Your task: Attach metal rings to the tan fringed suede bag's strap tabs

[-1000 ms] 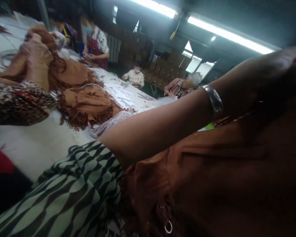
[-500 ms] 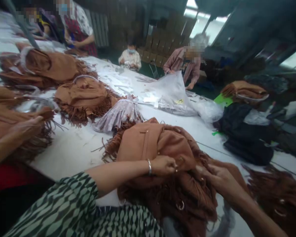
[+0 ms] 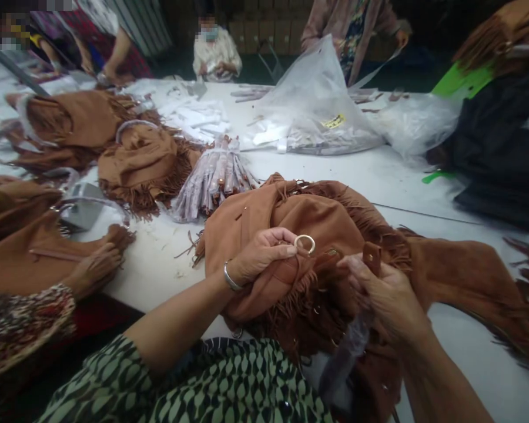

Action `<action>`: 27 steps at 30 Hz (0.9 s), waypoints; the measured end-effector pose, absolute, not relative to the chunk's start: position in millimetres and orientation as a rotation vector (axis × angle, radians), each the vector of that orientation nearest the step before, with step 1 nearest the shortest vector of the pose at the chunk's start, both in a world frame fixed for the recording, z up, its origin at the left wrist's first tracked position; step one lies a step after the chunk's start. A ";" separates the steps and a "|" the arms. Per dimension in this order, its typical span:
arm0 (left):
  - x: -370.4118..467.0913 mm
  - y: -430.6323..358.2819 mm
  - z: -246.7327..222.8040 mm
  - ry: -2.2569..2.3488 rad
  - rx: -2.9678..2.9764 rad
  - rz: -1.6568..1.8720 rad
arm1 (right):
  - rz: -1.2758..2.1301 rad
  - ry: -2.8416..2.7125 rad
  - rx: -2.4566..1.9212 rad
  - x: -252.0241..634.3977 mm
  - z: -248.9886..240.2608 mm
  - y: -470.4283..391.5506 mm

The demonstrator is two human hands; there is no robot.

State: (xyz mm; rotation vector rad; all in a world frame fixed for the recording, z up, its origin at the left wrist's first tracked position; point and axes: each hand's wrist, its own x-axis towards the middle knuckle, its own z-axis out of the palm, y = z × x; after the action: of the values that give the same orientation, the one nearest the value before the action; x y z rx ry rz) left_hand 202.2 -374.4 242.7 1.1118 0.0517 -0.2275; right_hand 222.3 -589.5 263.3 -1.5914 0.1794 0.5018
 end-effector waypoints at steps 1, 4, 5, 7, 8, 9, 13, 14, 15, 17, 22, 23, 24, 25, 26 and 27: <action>202.9 -372.0 244.1 0.057 1.100 -0.219 | 0.506 0.188 -1.573 226.6 264.8 -581.6; 204.1 -366.4 245.5 0.042 1.088 -0.208 | 0.551 0.112 -1.555 239.3 268.5 -561.7; 204.2 -365.2 245.6 0.032 1.086 -0.206 | 0.564 0.067 -1.567 243.1 269.7 -556.5; 203.5 -364.0 245.5 0.017 1.089 -0.197 | 0.582 -0.043 -1.608 249.2 271.5 -548.2; 202.8 -363.8 245.2 0.013 1.095 -0.189 | 0.589 -0.099 -1.632 251.3 271.8 -545.1; 201.9 -363.8 244.9 0.009 1.101 -0.181 | 0.594 -0.151 -1.655 252.7 271.8 -542.7; 199.3 -364.3 243.9 0.007 1.118 -0.181 | 0.521 -0.317 -1.759 255.7 270.5 -540.4; 199.4 -364.3 244.3 0.012 1.127 -0.200 | 0.500 -0.362 -1.798 257.2 271.3 -541.7; 199.8 -364.2 245.1 0.018 1.140 -0.224 | 0.488 -0.422 -1.843 259.4 273.2 -543.4; 201.6 -363.7 247.6 0.020 1.177 -0.274 | 0.495 -0.559 -1.937 265.6 279.7 -547.3; 208.6 -360.2 253.3 -0.028 1.116 -0.347 | 0.674 -0.598 -1.933 279.8 297.1 -550.6; 209.9 -358.9 253.2 -0.033 1.083 -0.358 | 0.723 -0.561 -1.903 280.9 298.3 -549.9; 211.0 -357.4 252.5 -0.033 1.056 -0.367 | 0.772 -0.528 -1.877 281.4 298.7 -549.0; 212.0 -355.7 251.6 -0.030 1.040 -0.381 | 0.825 -0.500 -1.858 281.7 298.7 -548.1; 212.8 -354.1 250.4 -0.023 1.031 -0.400 | 0.875 -0.479 -1.840 282.0 298.5 -547.4; 213.5 -352.6 249.4 -0.015 1.023 -0.424 | 0.924 -0.463 -1.821 282.4 298.5 -546.8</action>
State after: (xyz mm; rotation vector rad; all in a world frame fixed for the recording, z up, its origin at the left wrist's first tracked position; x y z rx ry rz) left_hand 213.5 -352.6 249.4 1.0233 -0.0153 -0.4240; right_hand 282.4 -546.8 298.5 -1.8209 -0.4626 0.9244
